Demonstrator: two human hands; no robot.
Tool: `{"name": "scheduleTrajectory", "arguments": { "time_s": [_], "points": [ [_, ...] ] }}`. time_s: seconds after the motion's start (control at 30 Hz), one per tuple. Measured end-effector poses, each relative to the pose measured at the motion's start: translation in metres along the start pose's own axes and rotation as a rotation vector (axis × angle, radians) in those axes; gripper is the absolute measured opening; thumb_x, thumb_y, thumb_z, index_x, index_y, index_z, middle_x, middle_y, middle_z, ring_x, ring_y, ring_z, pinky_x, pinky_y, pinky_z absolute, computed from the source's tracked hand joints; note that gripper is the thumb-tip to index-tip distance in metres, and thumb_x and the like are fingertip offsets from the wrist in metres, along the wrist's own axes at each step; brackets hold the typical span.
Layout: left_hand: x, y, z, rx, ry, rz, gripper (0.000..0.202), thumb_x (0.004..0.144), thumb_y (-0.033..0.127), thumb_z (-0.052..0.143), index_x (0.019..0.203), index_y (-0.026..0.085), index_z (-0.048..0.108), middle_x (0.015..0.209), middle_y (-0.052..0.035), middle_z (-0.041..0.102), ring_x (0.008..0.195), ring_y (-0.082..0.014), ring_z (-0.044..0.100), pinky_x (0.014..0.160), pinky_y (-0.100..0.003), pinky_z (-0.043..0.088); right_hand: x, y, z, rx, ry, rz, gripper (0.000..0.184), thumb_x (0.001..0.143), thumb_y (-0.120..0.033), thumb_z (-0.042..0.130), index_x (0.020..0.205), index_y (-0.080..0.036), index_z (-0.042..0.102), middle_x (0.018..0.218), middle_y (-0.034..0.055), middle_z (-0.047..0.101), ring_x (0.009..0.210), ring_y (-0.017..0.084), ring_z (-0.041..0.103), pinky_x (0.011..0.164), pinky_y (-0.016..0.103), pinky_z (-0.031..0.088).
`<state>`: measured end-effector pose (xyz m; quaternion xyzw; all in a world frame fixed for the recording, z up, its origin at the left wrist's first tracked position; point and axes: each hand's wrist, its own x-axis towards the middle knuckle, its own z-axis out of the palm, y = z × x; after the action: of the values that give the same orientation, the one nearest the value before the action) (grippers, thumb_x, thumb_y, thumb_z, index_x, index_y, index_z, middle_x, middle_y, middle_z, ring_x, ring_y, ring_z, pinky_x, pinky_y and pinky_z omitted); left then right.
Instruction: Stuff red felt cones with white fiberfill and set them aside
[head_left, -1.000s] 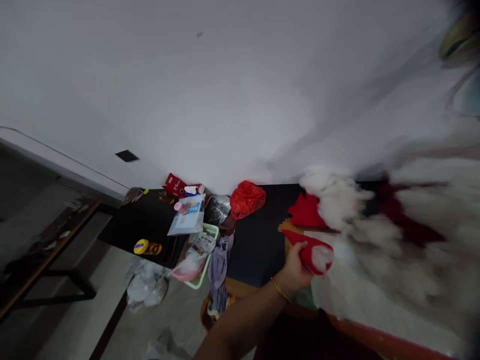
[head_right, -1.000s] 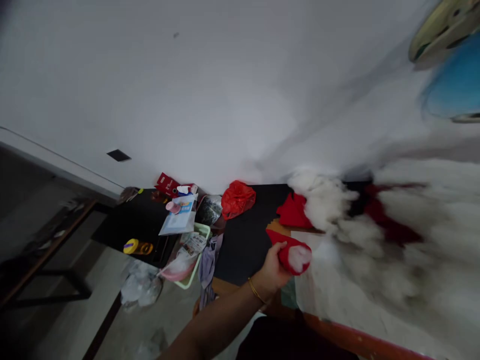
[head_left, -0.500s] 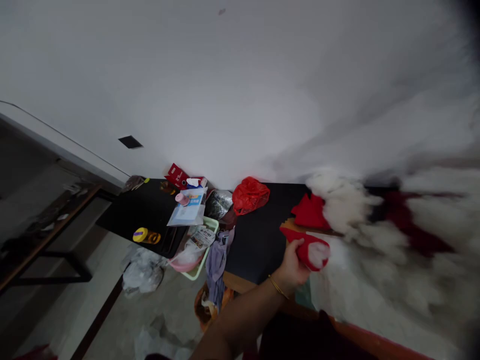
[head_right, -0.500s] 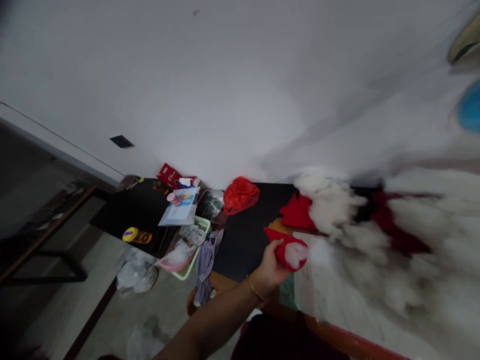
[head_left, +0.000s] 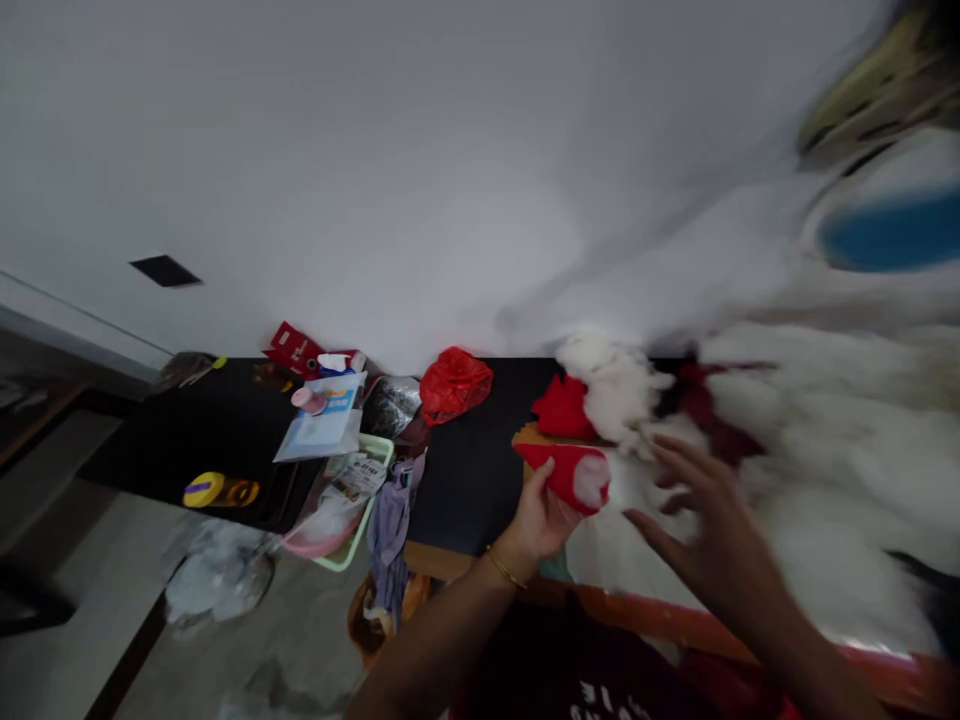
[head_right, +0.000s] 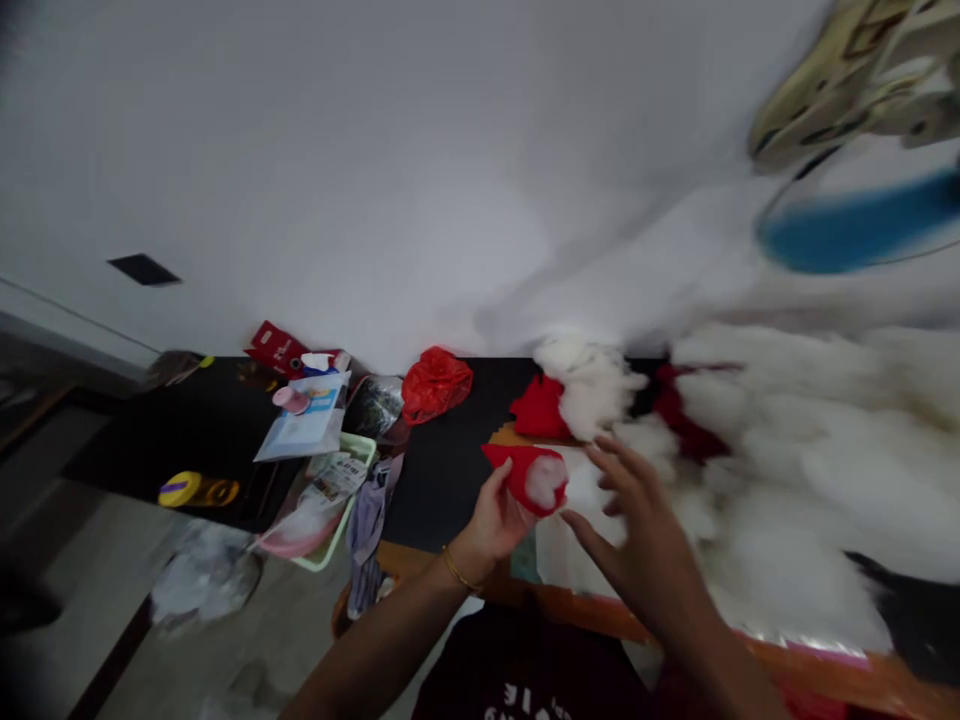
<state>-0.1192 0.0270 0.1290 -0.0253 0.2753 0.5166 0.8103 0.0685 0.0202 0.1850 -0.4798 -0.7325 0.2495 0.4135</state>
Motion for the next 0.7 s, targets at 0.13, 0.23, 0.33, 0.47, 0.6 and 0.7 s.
{"name": "scheduleTrajectory", "arguments": {
  "time_s": [0.13,0.23,0.33,0.47,0.6,0.7],
  "points": [
    [-0.006,-0.011,0.006,0.205,-0.036,-0.065,0.040,0.079,0.034,0.069,0.113,0.014,0.066,0.107,-0.0121,0.073,0.106,-0.0284,0.066,0.097,-0.042,0.049,0.009,0.028,0.029,-0.164,-0.216,0.024,0.053,0.076,-0.011,0.057,0.127,-0.026,0.058,0.117,0.0089,0.064,0.096,0.025,0.062,0.082,0.040,0.054],
    [-0.013,-0.016,0.008,0.372,-0.029,-0.067,0.047,0.076,0.041,0.074,0.112,0.013,0.065,0.109,-0.0141,0.071,0.106,-0.0298,0.065,0.096,-0.044,0.049,0.002,0.045,0.042,-0.221,-0.232,0.065,0.046,0.067,-0.004,0.049,0.106,-0.023,0.066,0.092,0.0064,0.069,0.089,0.025,0.062,0.080,0.038,0.052],
    [-0.023,-0.017,0.005,0.646,0.043,0.161,0.071,0.064,0.031,0.083,0.128,0.020,0.055,0.128,-0.0134,0.061,0.109,-0.0263,0.061,0.095,-0.039,0.048,-0.012,0.053,0.048,-0.275,-0.098,0.174,0.042,0.066,-0.006,0.048,0.101,-0.021,0.065,0.089,0.0064,0.067,0.085,0.023,0.062,0.076,0.035,0.051],
    [-0.027,-0.016,-0.002,1.036,0.146,0.508,0.075,0.059,0.014,0.080,0.128,0.024,0.054,0.127,-0.0103,0.056,0.100,-0.0215,0.058,0.088,-0.033,0.048,-0.023,0.052,0.055,-0.259,-0.018,0.228,0.044,0.065,-0.008,0.048,0.104,-0.021,0.062,0.096,0.0076,0.067,0.090,0.025,0.063,0.080,0.036,0.051],
    [-0.017,-0.014,-0.004,1.066,0.198,0.603,0.050,0.060,0.001,0.069,0.106,0.022,0.067,0.107,-0.0060,0.063,0.101,-0.0222,0.056,0.097,-0.033,0.040,-0.024,0.038,0.059,-0.035,-0.029,0.180,0.044,0.071,-0.014,0.051,0.114,-0.020,0.059,0.105,0.0093,0.066,0.097,0.024,0.063,0.085,0.037,0.052],
    [-0.008,-0.011,-0.004,1.048,0.205,0.619,0.041,0.059,-0.002,0.064,0.093,0.020,0.069,0.097,-0.0046,0.064,0.099,-0.0221,0.056,0.097,-0.032,0.038,-0.025,0.029,0.057,0.180,-0.056,0.255,0.040,0.082,-0.024,0.049,0.121,-0.020,0.057,0.111,0.0100,0.066,0.096,0.022,0.063,0.077,0.033,0.054]
  ]
}}
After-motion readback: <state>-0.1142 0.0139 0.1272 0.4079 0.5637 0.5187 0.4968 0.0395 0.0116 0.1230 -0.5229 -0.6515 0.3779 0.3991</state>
